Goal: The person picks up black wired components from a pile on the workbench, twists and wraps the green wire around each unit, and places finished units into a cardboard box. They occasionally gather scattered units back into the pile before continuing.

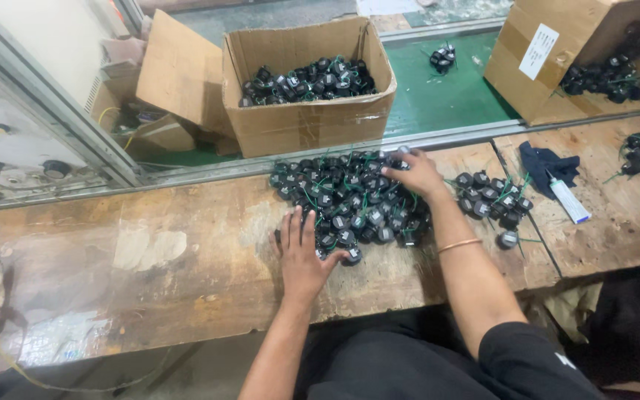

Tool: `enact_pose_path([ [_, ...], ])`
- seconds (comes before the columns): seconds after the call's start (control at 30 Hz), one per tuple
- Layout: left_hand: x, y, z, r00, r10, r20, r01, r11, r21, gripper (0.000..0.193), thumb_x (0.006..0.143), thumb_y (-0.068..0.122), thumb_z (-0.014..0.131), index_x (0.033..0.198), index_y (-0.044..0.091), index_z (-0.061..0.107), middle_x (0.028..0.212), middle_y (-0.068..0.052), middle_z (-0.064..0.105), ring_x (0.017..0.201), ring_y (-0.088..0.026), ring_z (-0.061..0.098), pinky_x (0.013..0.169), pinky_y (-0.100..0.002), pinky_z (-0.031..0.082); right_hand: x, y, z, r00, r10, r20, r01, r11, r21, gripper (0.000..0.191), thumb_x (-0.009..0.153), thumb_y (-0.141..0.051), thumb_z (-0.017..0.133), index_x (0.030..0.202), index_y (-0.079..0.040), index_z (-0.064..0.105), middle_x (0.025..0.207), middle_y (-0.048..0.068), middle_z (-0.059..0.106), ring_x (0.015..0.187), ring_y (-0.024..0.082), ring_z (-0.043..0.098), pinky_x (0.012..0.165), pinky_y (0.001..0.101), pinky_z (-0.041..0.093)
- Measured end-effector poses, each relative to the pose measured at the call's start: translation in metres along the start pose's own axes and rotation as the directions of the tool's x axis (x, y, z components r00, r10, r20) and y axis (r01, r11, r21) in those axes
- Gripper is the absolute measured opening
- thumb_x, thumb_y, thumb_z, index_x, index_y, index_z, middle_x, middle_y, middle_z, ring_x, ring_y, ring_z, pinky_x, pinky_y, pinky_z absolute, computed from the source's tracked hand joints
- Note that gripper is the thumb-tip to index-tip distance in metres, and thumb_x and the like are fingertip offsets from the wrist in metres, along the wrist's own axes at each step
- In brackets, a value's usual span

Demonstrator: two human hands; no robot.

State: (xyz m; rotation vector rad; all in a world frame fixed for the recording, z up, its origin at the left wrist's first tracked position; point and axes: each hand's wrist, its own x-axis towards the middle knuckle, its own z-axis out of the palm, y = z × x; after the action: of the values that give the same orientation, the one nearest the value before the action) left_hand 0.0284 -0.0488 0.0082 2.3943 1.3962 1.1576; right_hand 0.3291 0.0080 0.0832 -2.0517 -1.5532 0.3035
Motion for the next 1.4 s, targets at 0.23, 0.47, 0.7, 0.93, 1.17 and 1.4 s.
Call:
enact_pose_path([
  [0.23,-0.013,0.014,0.002,0.9,0.432,0.055,-0.427,0.9,-0.083,0.079,0.084,0.062,0.073,0.145,0.015,0.055,0.16,-0.01,0.045,0.153,-0.03,0.033,0.125,-0.059,0.011,-0.023,-0.032,0.028,0.999,0.041,-0.005,-0.041,0.995,0.094,0.065,0.076,-0.064,0.075,0.13,-0.028,0.071,0.153,0.017,0.05,0.141,0.037,0.045,0.114,0.0503,0.036],
  [0.47,-0.01,0.019,-0.001,0.855,0.496,0.152,-0.48,0.867,-0.132,0.057,0.085,0.046,0.077,0.131,0.014,0.066,0.149,-0.005,0.057,0.147,-0.025,0.043,0.125,-0.058,0.015,-0.049,-0.009,0.006,0.935,-0.324,0.146,0.256,0.899,0.357,0.071,0.086,-0.046,0.074,0.146,-0.013,0.056,0.158,0.018,0.04,0.148,0.034,0.035,0.119,0.0467,0.029],
  [0.7,-0.012,0.011,-0.006,0.934,0.356,-0.026,-0.354,0.915,-0.191,0.045,0.084,0.041,0.081,0.116,0.011,0.071,0.137,-0.004,0.064,0.14,-0.028,0.051,0.125,-0.058,0.019,-0.098,0.115,-0.085,0.901,-0.224,-0.373,0.25,0.968,0.021,0.051,0.094,-0.028,0.078,0.137,-0.004,0.062,0.151,0.018,0.06,0.145,0.037,0.054,0.124,0.0458,0.04],
  [0.93,-0.01,0.016,-0.005,0.926,0.373,-0.055,-0.375,0.894,-0.245,0.039,0.086,0.037,0.081,0.113,0.012,0.072,0.135,-0.003,0.066,0.138,-0.027,0.053,0.124,-0.054,0.024,-0.112,0.167,-0.066,0.871,-0.287,-0.398,0.233,0.956,-0.18,0.056,0.098,-0.035,0.074,0.137,0.002,0.061,0.143,0.026,0.059,0.136,0.043,0.052,0.12,0.0511,0.037],
  [1.17,-0.007,0.017,-0.011,0.914,0.405,-0.015,-0.395,0.882,-0.258,0.04,0.087,0.035,0.081,0.118,0.011,0.071,0.138,-0.005,0.064,0.141,-0.029,0.05,0.124,-0.052,0.028,-0.116,0.102,-0.015,0.902,-0.052,-0.429,0.126,0.981,0.146,0.054,0.099,-0.036,0.07,0.141,-0.004,0.063,0.139,0.019,0.064,0.134,0.037,0.051,0.117,0.05,0.033],
  [1.4,-0.012,0.026,-0.01,0.776,0.608,0.167,-0.573,0.79,-0.218,0.047,0.085,0.041,0.078,0.122,0.013,0.071,0.144,-0.005,0.061,0.141,-0.026,0.049,0.122,-0.056,0.024,-0.112,0.039,0.029,0.883,-0.09,-0.46,0.189,0.967,0.173,0.059,0.095,-0.035,0.072,0.143,-0.003,0.059,0.138,0.017,0.067,0.138,0.041,0.045,0.119,0.05,0.031],
])
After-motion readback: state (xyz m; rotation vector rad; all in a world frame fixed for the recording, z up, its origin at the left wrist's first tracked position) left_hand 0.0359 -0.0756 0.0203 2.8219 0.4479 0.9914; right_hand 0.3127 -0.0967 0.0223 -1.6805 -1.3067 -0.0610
